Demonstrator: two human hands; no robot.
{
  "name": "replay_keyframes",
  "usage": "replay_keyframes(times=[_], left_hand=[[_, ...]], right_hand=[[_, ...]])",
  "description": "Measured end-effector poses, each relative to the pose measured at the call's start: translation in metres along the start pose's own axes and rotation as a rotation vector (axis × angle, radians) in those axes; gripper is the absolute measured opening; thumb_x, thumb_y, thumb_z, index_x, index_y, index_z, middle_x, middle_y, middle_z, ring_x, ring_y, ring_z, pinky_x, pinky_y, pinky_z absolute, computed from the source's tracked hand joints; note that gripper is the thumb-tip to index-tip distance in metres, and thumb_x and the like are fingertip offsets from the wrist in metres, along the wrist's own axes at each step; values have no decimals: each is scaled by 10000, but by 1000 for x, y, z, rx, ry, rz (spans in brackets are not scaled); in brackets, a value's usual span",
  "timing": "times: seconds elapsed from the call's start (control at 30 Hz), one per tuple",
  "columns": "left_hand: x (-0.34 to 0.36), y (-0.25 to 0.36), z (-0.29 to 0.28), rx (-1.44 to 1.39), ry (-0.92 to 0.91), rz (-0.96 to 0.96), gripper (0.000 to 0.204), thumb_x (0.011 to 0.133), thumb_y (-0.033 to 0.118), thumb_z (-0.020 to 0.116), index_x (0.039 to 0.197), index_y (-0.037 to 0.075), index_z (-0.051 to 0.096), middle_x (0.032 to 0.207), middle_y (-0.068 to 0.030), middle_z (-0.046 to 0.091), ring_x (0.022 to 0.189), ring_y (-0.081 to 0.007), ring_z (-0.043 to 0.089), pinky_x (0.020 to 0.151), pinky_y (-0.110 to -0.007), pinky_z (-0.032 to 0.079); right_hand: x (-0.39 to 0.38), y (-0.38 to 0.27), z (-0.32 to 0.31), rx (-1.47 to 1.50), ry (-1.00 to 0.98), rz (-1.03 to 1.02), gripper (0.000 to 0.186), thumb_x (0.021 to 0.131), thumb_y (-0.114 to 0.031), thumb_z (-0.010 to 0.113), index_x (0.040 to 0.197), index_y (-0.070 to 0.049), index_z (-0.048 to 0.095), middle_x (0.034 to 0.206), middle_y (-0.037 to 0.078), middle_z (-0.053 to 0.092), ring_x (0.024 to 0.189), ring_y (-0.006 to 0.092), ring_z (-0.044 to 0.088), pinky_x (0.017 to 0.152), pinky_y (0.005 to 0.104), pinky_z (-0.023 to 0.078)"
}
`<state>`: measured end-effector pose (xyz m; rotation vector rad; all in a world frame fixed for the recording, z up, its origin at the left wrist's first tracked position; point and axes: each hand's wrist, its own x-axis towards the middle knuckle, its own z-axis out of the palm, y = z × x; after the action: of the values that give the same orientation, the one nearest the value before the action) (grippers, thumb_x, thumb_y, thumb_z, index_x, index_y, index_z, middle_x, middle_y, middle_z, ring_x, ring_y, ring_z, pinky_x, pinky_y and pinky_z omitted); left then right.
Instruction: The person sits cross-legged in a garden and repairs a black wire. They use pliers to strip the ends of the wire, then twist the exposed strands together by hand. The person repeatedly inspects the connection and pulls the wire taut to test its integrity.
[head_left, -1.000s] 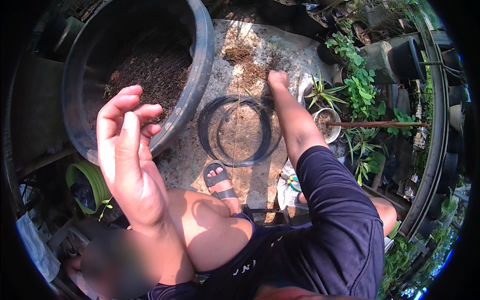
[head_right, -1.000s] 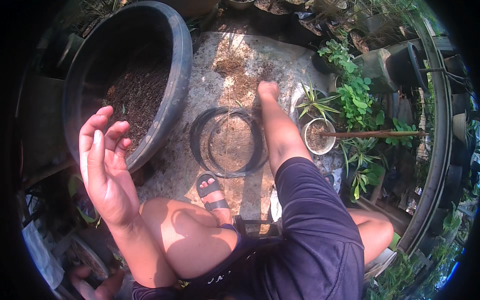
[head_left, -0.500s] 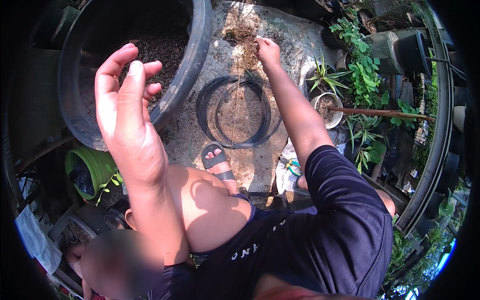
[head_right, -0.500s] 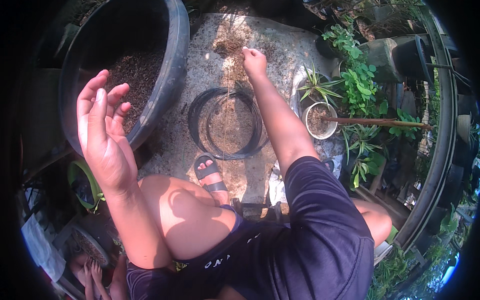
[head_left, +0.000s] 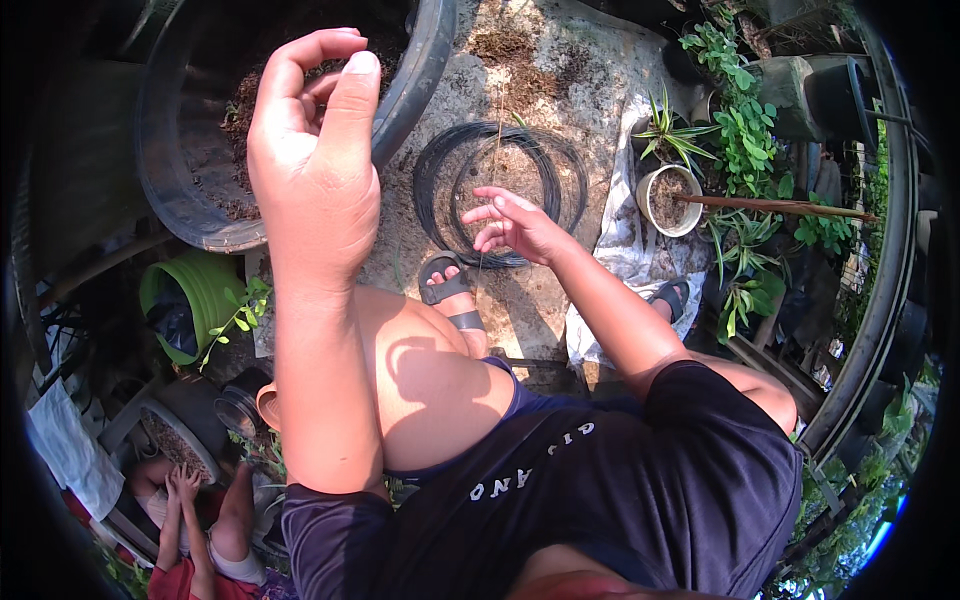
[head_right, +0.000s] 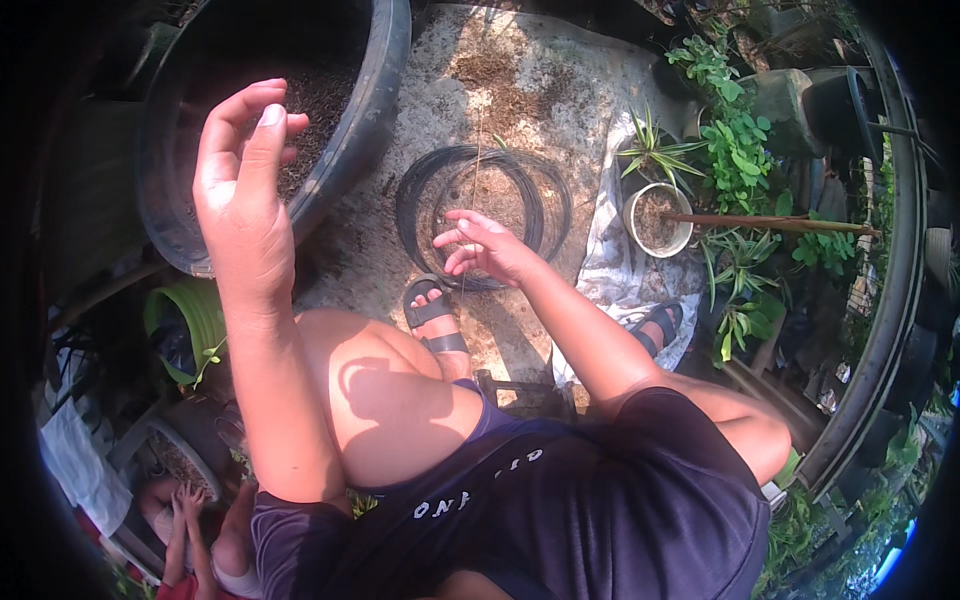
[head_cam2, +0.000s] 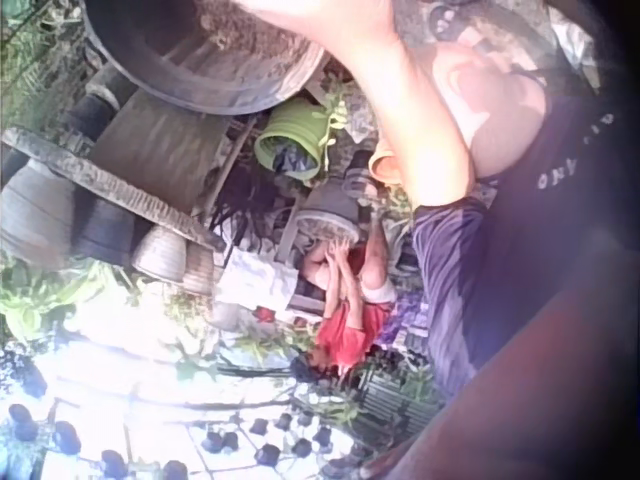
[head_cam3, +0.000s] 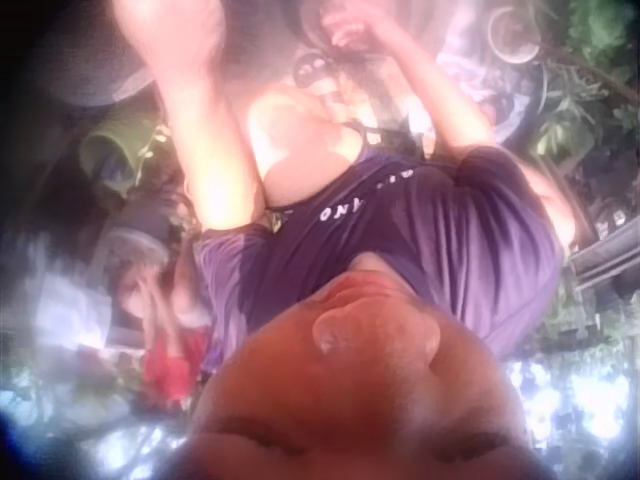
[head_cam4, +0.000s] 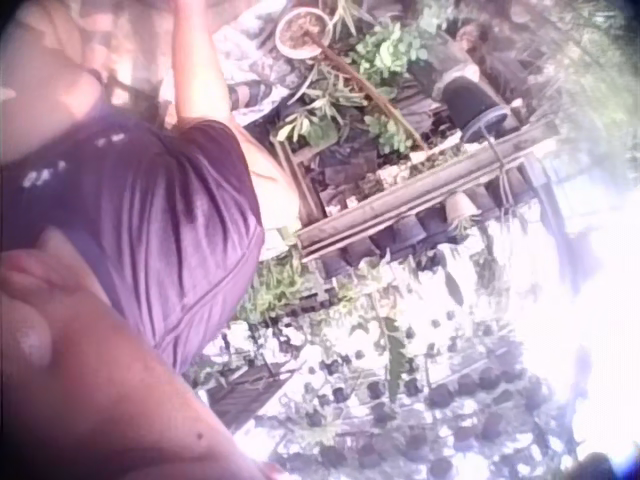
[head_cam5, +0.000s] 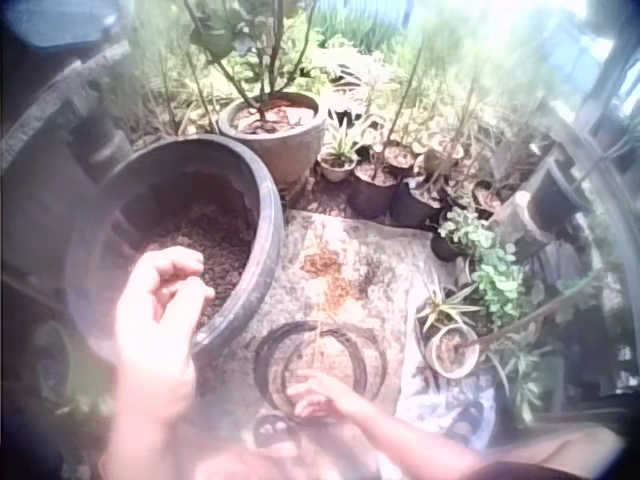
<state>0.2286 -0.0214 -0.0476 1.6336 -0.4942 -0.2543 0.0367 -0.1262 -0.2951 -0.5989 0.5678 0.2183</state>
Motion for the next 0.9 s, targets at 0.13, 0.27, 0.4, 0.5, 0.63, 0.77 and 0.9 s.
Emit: replay_keyframes(times=[0.13, 0.27, 0.4, 0.5, 0.63, 0.77, 0.9], left_hand=[[0, -7, 2, 185, -163, -25, 218, 920, 200, 655, 1030, 13, 639, 970, -73, 636, 868, -141, 607, 769, -286, 496], [-6, -11, 2, 230, -356, -41, 277, 944, 288, 623, 1064, 40, 644, 904, -52, 660, 824, -125, 610, 768, -276, 494], [-16, 1, 9, 363, -519, -106, 306, 976, 324, 582, 1120, 57, 624, 967, -25, 635, 921, -110, 564, 823, -263, 445], [-30, -3, 19, 456, -622, -11, 319, 977, 309, 576, 1139, 37, 618, 987, -73, 653, 936, -150, 591, 832, -287, 463], [-64, -5, 26, 651, -764, 99, 309, 928, 247, 583, 1067, -25, 632, 1004, -203, 660, 940, -328, 644, 861, -398, 503], [-106, -31, 38, 719, -894, 55, 311, 938, 254, 570, 1050, -28, 632, 984, -209, 660, 959, -348, 639, 876, -416, 499], [-148, -68, 58, 674, -1108, 86, 458, 1010, 391, 496, 1255, 16, 594, 1252, -214, 600, 1171, -339, 579, 1007, -404, 449]], right_hand=[[-43, -51, 15, -171, 126, 30, 350, 987, -188, 558, 1296, -47, 470, 824, 38, 609, 497, 92, 505, 472, 233, 423], [-134, -126, 45, -454, 280, -47, 246, 974, -163, 548, 1176, -22, 546, 745, -1, 565, 518, 70, 463, 493, 224, 390], [-226, -162, 59, -729, 419, -113, 250, 972, -145, 538, 1184, -12, 549, 762, 3, 577, 602, 75, 523, 566, 227, 424], [-285, -152, 69, -629, 474, -151, 357, 966, -125, 562, 1312, -48, 513, 852, 15, 598, 623, 85, 556, 600, 228, 476], [-326, -137, 66, -477, 356, -286, 368, 927, -64, 541, 1291, -12, 538, 971, 74, 637, 676, 121, 606, 649, 253, 522], [-337, -155, 92, -444, 211, -471, 361, 857, 29, 480, 1200, 54, 590, 1138, 161, 639, 782, 192, 677, 703, 285, 565], [-331, -154, 65, -437, 230, -510, 372, 874, 14, 475, 1230, 67, 568, 1204, 167, 640, 928, 211, 701, 779, 263, 588]])
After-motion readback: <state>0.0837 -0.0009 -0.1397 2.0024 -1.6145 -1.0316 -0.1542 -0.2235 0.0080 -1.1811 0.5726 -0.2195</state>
